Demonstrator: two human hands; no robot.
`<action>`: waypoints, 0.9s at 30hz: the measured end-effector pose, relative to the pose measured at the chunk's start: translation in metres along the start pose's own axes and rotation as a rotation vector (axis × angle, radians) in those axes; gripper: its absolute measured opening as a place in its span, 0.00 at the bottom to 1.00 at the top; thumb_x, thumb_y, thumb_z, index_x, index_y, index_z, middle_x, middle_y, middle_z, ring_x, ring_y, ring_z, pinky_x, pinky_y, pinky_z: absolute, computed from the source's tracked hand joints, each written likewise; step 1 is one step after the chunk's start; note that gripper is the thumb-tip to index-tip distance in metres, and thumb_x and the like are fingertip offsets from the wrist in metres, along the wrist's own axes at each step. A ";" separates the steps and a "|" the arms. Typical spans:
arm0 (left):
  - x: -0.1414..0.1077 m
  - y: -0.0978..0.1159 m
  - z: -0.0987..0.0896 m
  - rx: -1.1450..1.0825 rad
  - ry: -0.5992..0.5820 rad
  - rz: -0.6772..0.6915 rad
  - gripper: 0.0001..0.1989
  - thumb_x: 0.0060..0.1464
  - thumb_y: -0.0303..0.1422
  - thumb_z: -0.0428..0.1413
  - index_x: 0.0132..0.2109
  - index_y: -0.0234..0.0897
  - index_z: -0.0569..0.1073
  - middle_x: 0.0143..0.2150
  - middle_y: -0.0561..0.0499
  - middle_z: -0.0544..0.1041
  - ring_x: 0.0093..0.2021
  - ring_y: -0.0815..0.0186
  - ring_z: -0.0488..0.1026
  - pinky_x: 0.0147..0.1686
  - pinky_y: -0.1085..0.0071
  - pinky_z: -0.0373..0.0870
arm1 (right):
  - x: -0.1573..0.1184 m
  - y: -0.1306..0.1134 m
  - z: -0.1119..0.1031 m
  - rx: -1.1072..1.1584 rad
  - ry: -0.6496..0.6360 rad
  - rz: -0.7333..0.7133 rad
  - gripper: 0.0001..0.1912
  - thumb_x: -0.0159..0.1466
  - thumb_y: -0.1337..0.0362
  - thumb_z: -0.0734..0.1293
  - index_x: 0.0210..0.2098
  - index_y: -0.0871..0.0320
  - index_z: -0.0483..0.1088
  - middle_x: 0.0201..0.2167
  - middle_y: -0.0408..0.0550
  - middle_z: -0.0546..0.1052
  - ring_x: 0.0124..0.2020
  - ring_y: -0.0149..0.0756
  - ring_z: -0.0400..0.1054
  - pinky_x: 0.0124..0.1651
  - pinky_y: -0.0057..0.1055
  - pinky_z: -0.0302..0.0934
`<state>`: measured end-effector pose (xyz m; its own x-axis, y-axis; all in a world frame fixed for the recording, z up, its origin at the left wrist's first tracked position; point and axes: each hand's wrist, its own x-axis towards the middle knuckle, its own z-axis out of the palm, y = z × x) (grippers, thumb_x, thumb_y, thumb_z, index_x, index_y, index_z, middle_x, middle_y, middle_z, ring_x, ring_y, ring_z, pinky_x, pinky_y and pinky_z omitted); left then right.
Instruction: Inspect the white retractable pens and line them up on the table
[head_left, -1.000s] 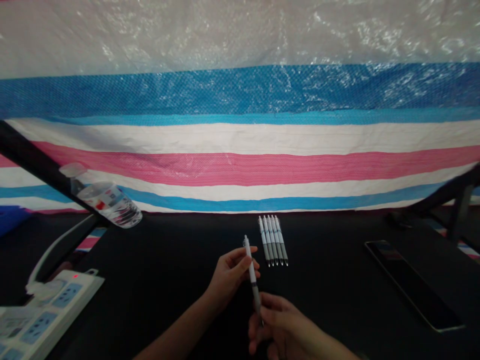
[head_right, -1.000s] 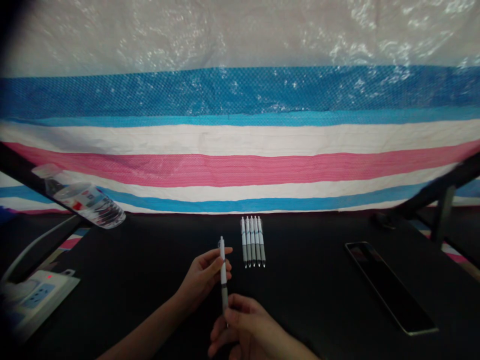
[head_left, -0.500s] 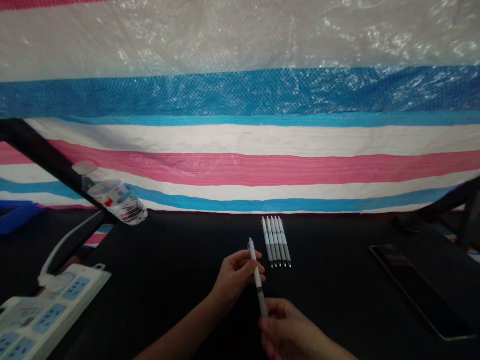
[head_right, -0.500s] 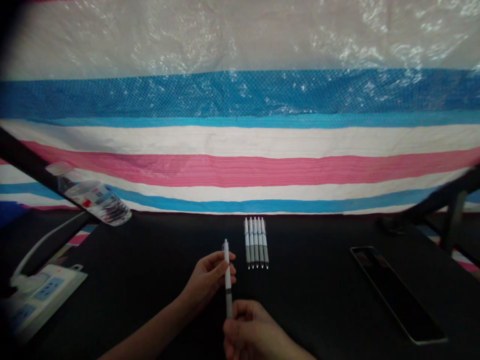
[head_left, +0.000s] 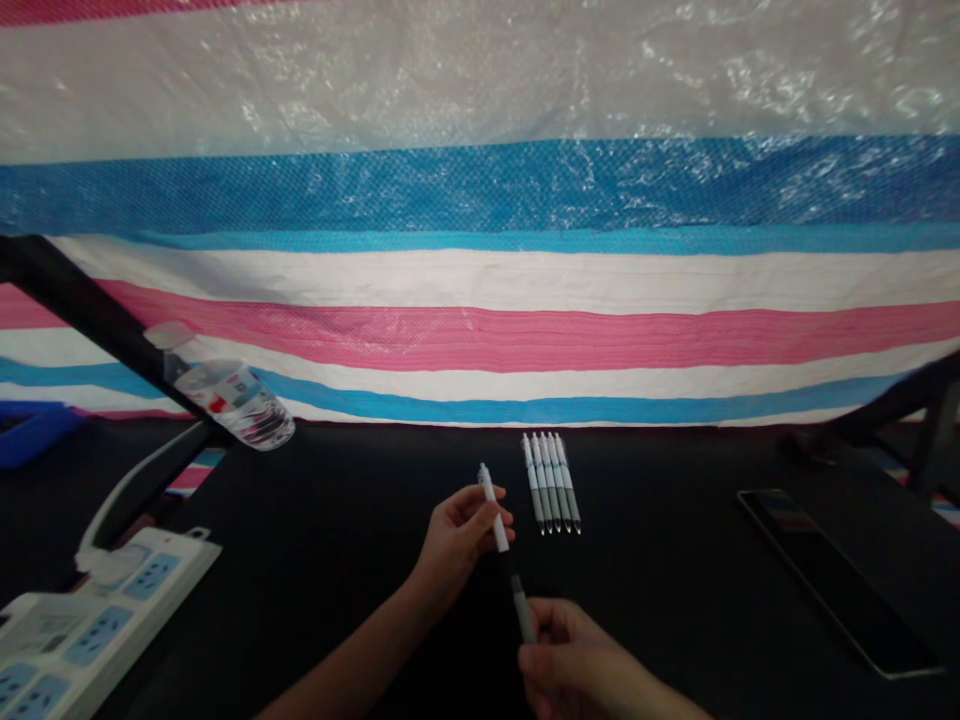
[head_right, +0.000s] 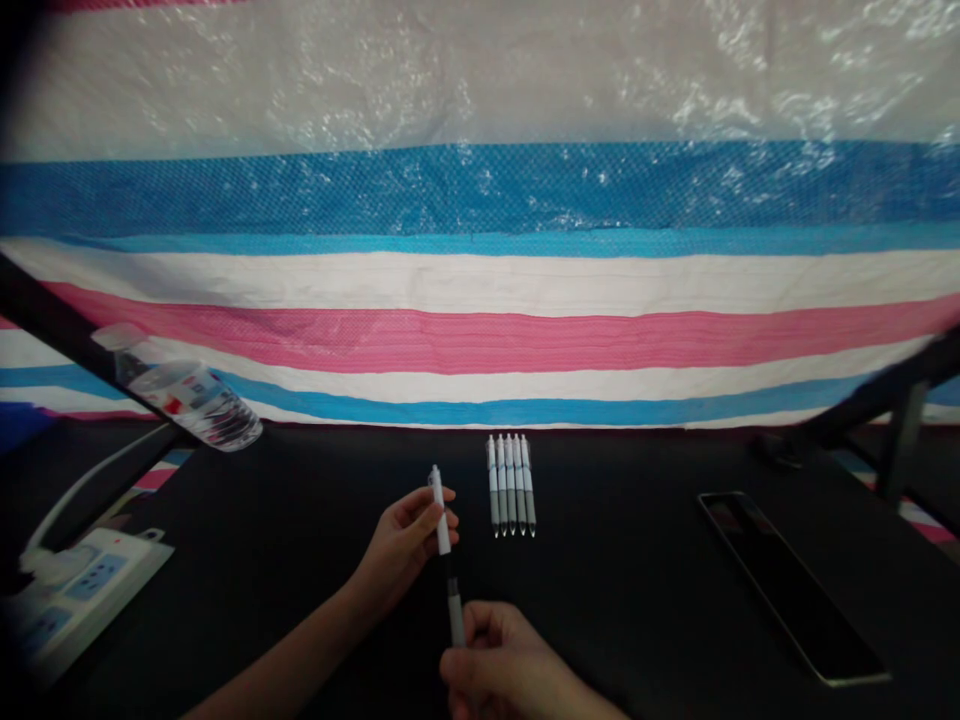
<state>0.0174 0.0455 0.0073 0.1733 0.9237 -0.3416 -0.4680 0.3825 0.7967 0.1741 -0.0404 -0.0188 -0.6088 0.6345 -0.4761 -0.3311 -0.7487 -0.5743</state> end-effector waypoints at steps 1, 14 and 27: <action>0.002 0.002 -0.001 -0.013 0.013 0.012 0.23 0.38 0.40 0.72 0.39 0.31 0.79 0.27 0.49 0.79 0.25 0.67 0.77 0.28 0.73 0.73 | 0.000 0.001 -0.001 -0.005 0.013 0.003 0.25 0.47 0.55 0.79 0.30 0.58 0.62 0.13 0.37 0.71 0.12 0.22 0.61 0.15 0.17 0.48; 0.016 0.012 -0.010 -0.103 0.103 0.080 0.22 0.37 0.39 0.73 0.38 0.31 0.78 0.28 0.50 0.80 0.26 0.69 0.77 0.30 0.75 0.75 | 0.001 0.006 -0.002 -0.051 0.039 -0.008 0.25 0.41 0.58 0.82 0.25 0.59 0.64 0.15 0.35 0.67 0.13 0.21 0.60 0.16 0.18 0.46; -0.007 -0.005 0.004 0.041 -0.069 -0.010 0.21 0.40 0.41 0.71 0.36 0.32 0.75 0.26 0.50 0.79 0.23 0.67 0.76 0.25 0.74 0.72 | 0.000 -0.004 0.004 -0.014 0.030 -0.007 0.27 0.47 0.51 0.79 0.30 0.57 0.61 0.13 0.35 0.70 0.10 0.20 0.55 0.13 0.17 0.44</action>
<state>0.0219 0.0377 0.0077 0.2373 0.9187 -0.3156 -0.4301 0.3907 0.8139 0.1724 -0.0388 -0.0137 -0.5847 0.6451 -0.4919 -0.3251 -0.7419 -0.5865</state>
